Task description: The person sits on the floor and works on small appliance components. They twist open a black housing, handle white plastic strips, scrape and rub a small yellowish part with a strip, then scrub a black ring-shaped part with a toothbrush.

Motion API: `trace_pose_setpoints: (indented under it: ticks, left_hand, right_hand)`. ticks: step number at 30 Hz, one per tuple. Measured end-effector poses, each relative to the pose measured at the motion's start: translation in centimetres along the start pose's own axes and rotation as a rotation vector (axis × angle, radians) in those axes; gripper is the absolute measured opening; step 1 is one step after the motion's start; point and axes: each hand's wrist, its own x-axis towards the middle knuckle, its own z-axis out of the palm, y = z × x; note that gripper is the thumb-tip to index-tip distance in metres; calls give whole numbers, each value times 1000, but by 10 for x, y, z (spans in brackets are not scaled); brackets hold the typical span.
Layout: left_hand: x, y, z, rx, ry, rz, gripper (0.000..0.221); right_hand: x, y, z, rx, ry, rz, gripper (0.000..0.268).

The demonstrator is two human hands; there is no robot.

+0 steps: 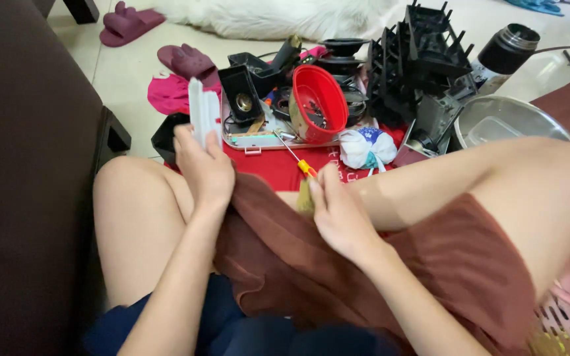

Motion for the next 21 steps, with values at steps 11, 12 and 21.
trace_pose_setpoints:
  ticks: [11,12,21]
  left_hand:
    - [48,1,-27,177,24,216,22]
    - [49,5,-31,177,-1,218,21]
    - [44,34,-29,152,-107,196,21]
  right_hand:
    - [9,81,-16,-625,-19,-198,20]
    - [14,84,-15,-757,55,-372,18]
    - [30,146,-36,-846,718,-243,14]
